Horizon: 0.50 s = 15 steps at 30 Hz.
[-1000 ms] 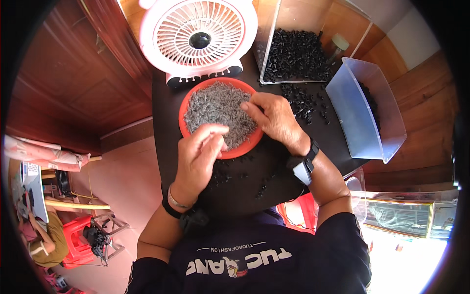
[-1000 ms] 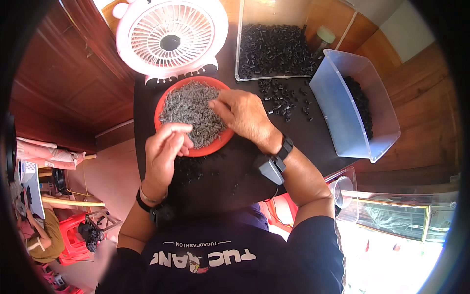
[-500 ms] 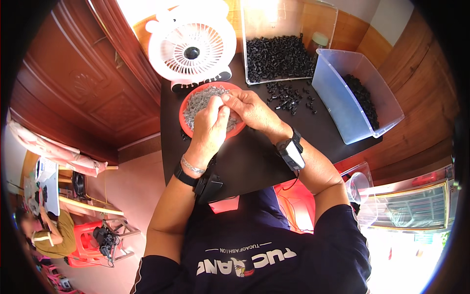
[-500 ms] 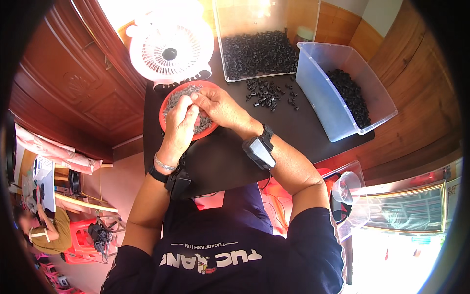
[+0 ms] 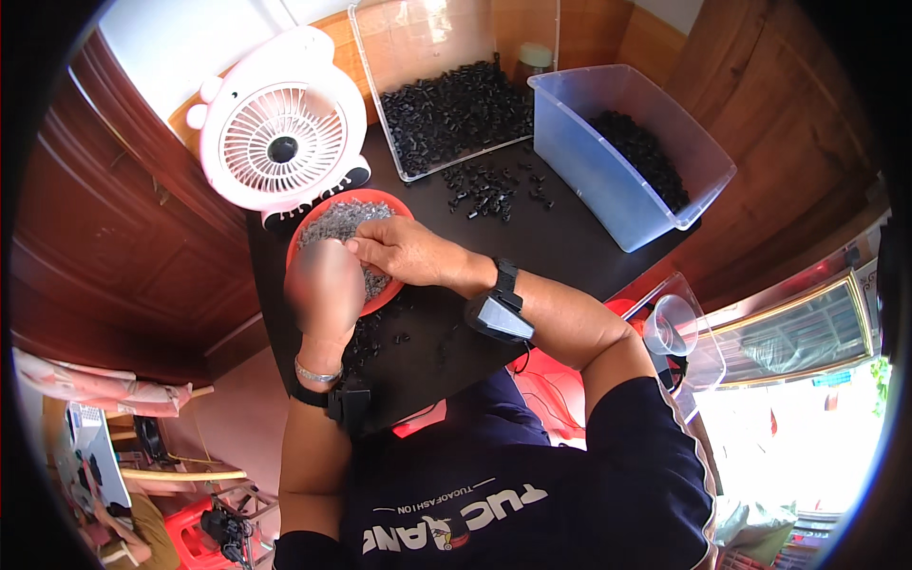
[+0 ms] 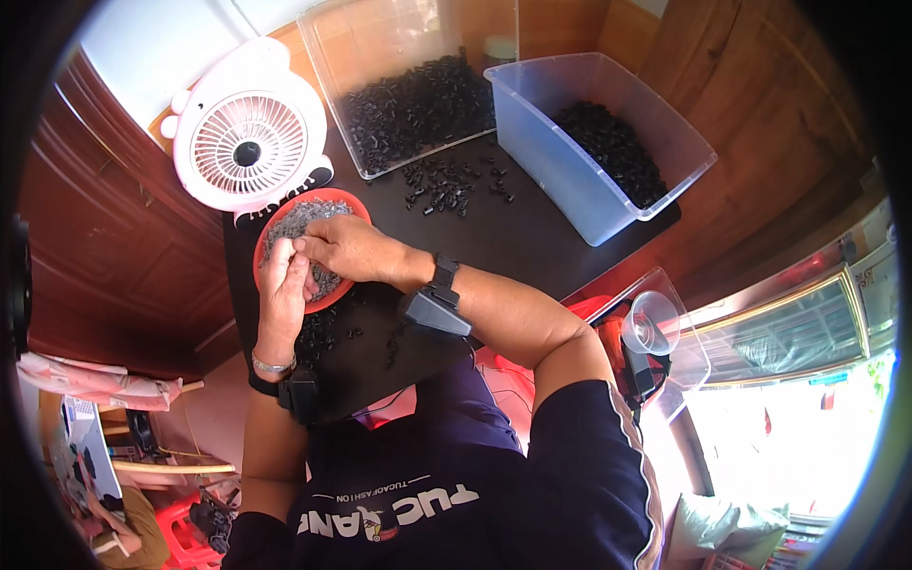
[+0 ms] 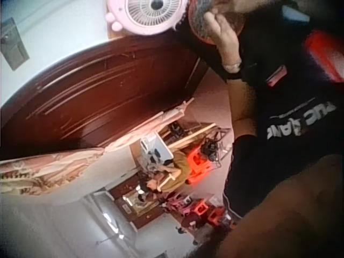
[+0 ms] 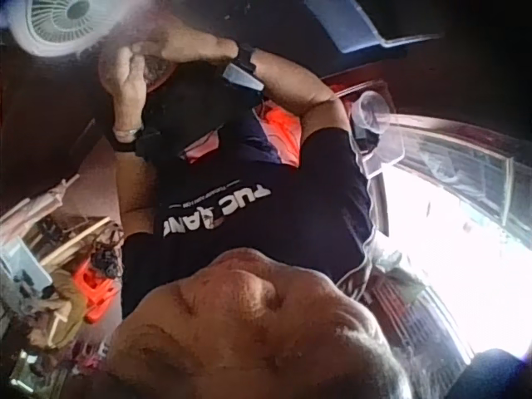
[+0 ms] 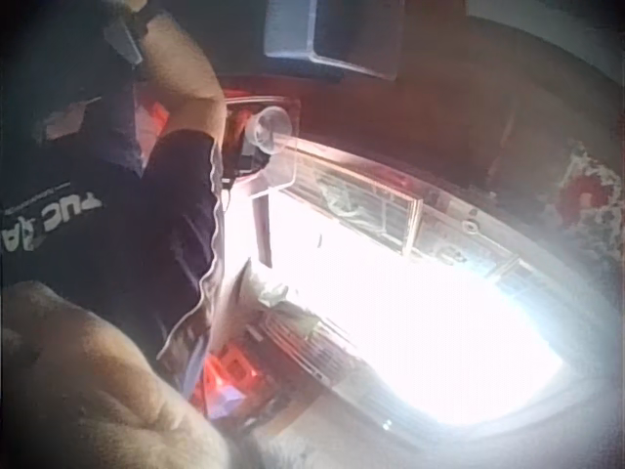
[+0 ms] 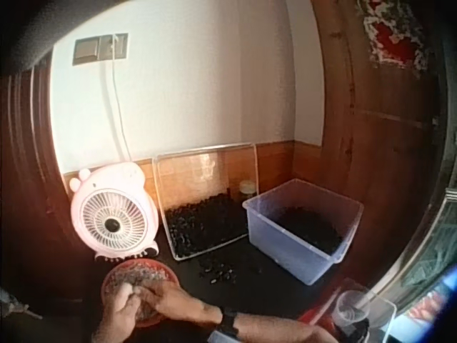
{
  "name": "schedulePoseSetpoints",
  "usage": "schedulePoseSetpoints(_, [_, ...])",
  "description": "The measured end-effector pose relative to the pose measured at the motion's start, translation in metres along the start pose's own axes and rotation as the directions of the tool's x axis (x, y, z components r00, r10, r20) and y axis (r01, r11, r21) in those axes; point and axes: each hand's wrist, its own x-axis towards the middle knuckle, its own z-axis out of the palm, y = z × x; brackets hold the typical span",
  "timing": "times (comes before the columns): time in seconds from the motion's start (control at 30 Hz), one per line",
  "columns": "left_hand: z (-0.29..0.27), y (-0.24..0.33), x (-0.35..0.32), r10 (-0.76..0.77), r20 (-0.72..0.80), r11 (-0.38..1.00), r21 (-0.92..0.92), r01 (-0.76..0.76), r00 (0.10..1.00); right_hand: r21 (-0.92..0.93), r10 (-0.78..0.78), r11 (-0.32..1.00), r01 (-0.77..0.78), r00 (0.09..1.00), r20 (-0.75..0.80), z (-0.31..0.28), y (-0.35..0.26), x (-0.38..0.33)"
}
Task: The person picks up small black components and silver pins by hand, fits the pins into the components, and places the assembled pieces onto the table. This process is repeated several times, with the person occasionally reaching into a plastic bin for more black components.
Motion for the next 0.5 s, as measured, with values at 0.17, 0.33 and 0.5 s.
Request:
schedulePoseSetpoints(0.17, [-0.002, 0.000, 0.001, 0.027, 0.015, 1.000, -0.005, -0.027, 1.000, 0.213, 0.031, 0.976, -0.046, 0.997, 0.072, 0.000, 0.006, 0.002])
schedulePoseSetpoints(0.33, [-0.014, -0.005, 0.005, -0.115, 0.162, 0.974, -0.174, 0.143, 0.980, 0.035, -0.033, 0.999, 0.032, 0.999, 0.031, -0.003, -0.001, -0.002])
schedulePoseSetpoints(0.5, [-0.016, -0.010, 0.007, -0.158, 0.214, 0.909, -0.349, 0.227, 0.964, -0.137, -0.142, 0.981, 0.138, 0.990, -0.019, -0.007, -0.008, -0.006])
